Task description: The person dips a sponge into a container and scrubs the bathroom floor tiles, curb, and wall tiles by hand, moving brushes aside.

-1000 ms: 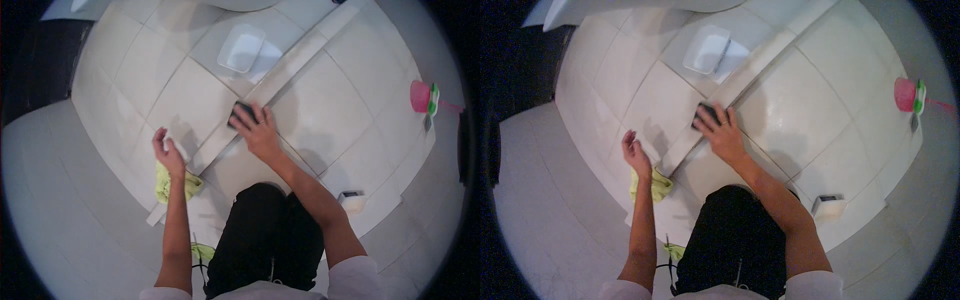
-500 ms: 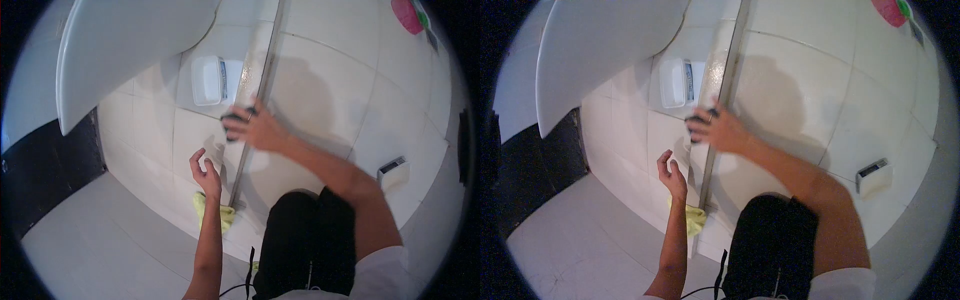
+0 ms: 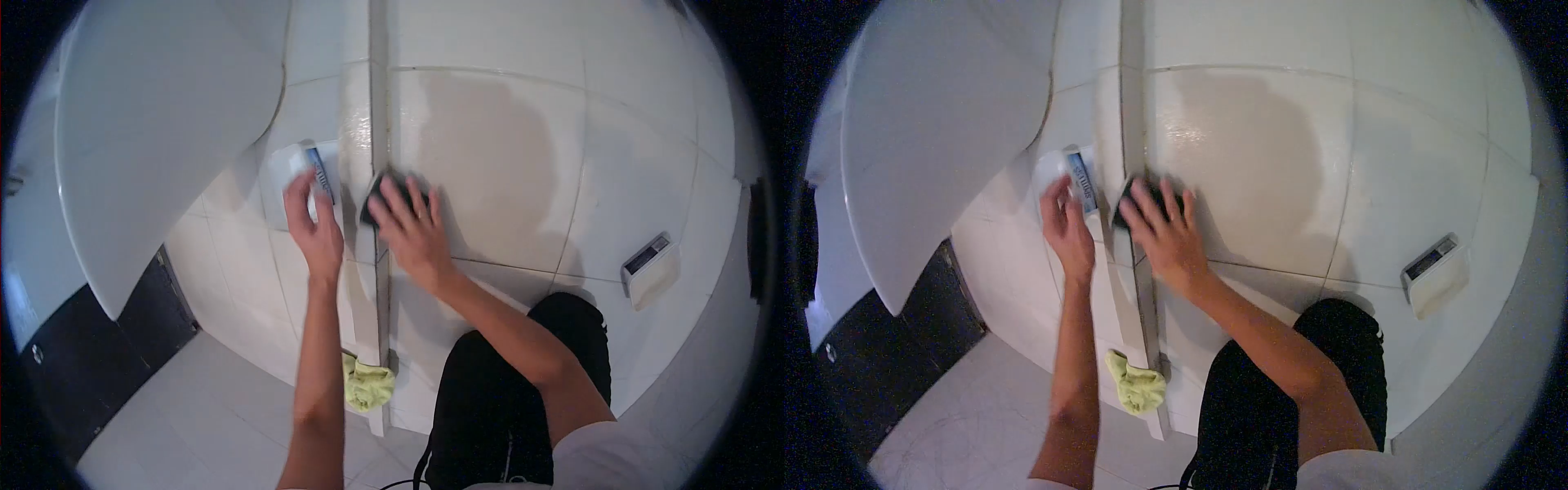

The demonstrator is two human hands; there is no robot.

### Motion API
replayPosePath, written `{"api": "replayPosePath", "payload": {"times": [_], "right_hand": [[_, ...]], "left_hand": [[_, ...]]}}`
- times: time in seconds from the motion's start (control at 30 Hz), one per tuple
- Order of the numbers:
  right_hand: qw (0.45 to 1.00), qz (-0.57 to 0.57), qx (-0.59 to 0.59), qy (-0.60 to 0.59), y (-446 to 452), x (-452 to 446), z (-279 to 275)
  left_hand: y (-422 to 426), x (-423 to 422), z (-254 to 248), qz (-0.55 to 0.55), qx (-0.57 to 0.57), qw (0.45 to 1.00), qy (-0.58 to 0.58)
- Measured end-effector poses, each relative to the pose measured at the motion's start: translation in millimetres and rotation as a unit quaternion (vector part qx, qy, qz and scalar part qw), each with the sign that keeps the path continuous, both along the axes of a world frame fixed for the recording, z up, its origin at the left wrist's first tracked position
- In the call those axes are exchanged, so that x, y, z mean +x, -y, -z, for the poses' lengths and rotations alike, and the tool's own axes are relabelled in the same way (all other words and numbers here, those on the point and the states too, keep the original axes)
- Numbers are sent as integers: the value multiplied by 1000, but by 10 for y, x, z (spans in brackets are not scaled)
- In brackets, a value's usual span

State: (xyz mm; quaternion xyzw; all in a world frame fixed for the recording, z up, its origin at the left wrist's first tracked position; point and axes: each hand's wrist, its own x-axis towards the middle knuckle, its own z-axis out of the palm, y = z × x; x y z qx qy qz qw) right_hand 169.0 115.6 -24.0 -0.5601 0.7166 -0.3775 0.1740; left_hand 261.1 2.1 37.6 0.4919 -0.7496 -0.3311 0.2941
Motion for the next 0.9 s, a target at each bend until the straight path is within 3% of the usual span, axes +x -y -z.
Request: {"api": "replayPosePath", "payload": {"times": [0.03, 0.13, 0.2, 0.33, 0.4, 0.47, 0.6, 0.77, 0.83, 0.9], "right_hand": [[995, 94, 13, 36, 153, -84, 34], [983, 164, 20, 86, 839, -323, 52], [928, 251, -12, 275, 964, -263, -15], [936, 173, 50, 303, 228, 357, -75], [928, 152, 59, 335, 235, 394, -47], [916, 212, 12, 342, 735, 64, 10], [892, 284, -57, 346, 1318, -373, 102], [937, 155, 35, 311, 564, -17, -64], [933, 170, 36, 314, 635, -86, -102], [927, 244, -50, 282, 1123, -343, 83]], "left_hand": [[236, -223, 22, 42, -10, 999, 15], [1073, -869, 129, 176, -31, 982, 58], [1429, -1277, 151, 224, -46, 964, 136], [1662, -1771, 440, 265, 32, 948, 172], [1676, -1792, 571, 288, -101, 922, 239], [1837, -1739, 625, 339, -77, 908, 234], [1771, -1639, 489, 301, 166, 923, 170], [1771, -1866, 129, 246, 380, 889, 68], [1823, -1838, 174, 249, 382, 888, 50], [1885, -1796, 204, 249, 387, 887, 34]]}}
